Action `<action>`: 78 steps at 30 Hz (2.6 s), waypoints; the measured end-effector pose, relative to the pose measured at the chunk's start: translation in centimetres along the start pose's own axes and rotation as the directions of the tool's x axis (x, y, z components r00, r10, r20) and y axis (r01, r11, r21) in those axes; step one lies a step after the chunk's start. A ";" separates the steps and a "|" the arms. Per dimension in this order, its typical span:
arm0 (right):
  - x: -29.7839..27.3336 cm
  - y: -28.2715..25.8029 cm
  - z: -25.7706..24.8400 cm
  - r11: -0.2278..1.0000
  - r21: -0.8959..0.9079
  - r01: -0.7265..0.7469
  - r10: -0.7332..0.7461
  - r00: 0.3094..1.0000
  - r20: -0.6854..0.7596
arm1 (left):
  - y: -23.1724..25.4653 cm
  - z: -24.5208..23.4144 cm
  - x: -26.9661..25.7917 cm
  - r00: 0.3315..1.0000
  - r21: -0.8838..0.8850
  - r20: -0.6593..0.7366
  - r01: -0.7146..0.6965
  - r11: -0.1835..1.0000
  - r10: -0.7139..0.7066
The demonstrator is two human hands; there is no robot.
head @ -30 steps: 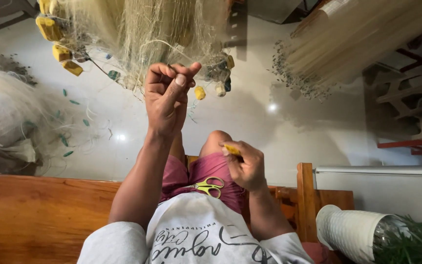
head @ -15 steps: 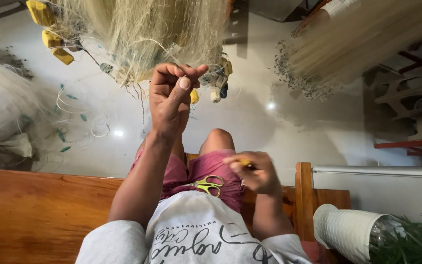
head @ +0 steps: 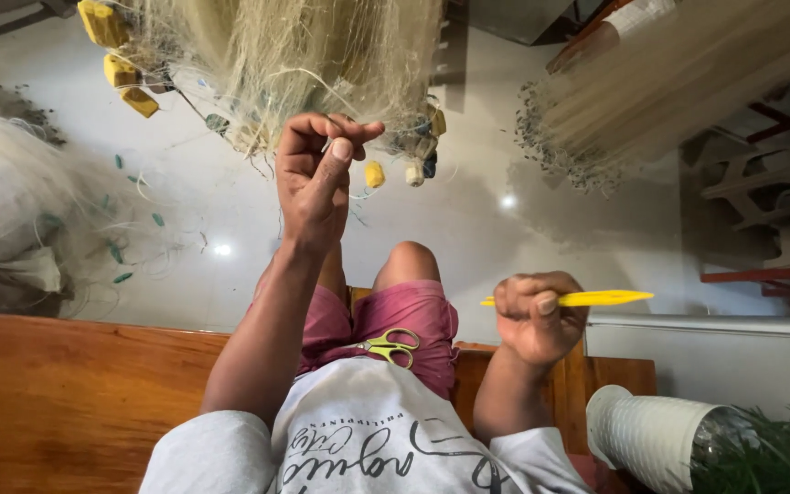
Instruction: Repairing or assembling a fishing net using a shuttle and scissors to weave and knot the mesh.
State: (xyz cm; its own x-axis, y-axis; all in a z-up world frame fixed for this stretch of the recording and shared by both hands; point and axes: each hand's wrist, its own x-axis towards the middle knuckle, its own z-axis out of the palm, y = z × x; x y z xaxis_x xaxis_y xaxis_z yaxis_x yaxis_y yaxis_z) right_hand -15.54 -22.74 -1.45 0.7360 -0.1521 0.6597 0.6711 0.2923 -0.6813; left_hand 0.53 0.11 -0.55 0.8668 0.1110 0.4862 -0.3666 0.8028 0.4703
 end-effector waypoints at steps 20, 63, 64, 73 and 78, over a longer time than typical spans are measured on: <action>-3.0 3.2 2.1 0.997 -0.067 0.043 -0.040 0.998 0.047 | -0.4 -0.1 0.8 0.992 0.135 0.051 -0.118 0.984 0.112; 16.0 0.8 8.0 0.783 -0.579 0.226 -0.065 0.956 0.285 | -0.1 4.3 3.7 0.992 0.416 -0.098 0.116 0.902 -0.083; 15.2 0.5 4.0 0.947 -0.254 0.199 -0.157 0.972 0.175 | -0.4 4.0 3.8 0.991 0.377 -0.108 0.118 0.919 -0.083; 15.6 -11.2 4.7 -0.115 -0.830 0.546 0.132 0.836 0.532 | 0.9 3.4 3.9 0.985 0.324 -0.152 0.132 0.937 -0.086; 12.2 -9.5 4.0 -0.422 -0.746 0.516 0.304 0.855 0.419 | 0.7 3.7 3.7 0.988 0.337 -0.129 0.124 0.933 -0.085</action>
State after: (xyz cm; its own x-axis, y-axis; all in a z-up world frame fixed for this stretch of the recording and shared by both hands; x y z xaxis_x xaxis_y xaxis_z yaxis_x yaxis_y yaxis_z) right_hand -13.27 -23.63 14.35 0.7964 0.3546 0.4899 0.1625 -0.9058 0.3914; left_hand 2.26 -1.08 4.33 0.9311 0.1171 0.3454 -0.3484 0.5657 0.7474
